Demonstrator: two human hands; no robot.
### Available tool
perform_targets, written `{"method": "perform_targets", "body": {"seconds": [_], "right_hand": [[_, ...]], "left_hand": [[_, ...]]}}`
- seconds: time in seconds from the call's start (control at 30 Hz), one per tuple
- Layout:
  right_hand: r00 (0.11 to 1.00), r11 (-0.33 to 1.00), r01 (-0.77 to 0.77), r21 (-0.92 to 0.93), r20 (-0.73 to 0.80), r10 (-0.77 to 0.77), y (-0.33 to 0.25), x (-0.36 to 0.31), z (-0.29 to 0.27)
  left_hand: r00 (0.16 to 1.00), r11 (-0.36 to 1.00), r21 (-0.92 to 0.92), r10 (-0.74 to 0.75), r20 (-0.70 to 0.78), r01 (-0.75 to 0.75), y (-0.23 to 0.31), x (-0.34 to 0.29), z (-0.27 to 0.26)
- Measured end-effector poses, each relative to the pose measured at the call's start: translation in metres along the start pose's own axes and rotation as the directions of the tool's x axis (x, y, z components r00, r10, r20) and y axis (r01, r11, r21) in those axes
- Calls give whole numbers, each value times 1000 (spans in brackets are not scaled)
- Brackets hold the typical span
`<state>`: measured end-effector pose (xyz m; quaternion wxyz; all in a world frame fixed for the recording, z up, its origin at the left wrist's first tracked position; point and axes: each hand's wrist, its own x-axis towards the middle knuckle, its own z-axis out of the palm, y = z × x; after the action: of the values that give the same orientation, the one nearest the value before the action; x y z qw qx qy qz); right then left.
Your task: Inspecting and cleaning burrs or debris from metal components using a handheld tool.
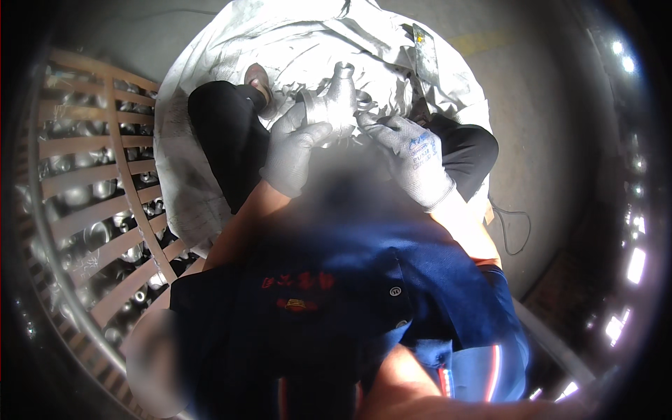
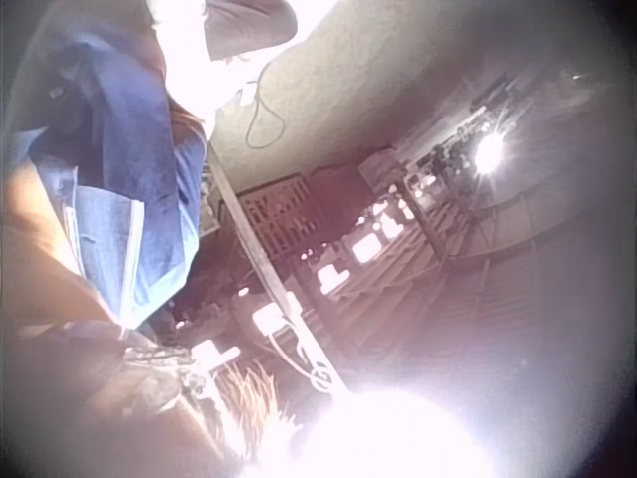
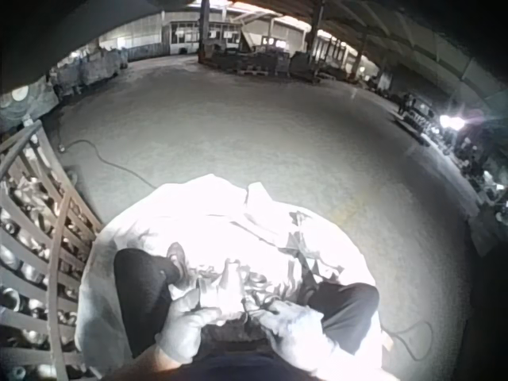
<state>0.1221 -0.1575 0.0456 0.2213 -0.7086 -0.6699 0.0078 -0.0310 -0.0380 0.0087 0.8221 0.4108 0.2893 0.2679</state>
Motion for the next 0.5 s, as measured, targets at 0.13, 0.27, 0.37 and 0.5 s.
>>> {"method": "perform_targets", "body": {"seconds": [0.13,0.27,0.37,0.5], "right_hand": [[998,998,-33,58,54,30,-1,2,-8],[997,983,-71,169,17,69,-1,3,-8],[996,986,-83,146,30,80,2,1,-5],[999,991,-36,129,34,32,4,0,-6]], "left_hand": [[999,999,50,23,-32,-22,3,-3,5],[997,997,46,58,-47,-56,10,-6,13],[998,992,113,61,-7,-60,11,-6,12],[992,990,90,111,-58,-106,9,-7,18]]}}
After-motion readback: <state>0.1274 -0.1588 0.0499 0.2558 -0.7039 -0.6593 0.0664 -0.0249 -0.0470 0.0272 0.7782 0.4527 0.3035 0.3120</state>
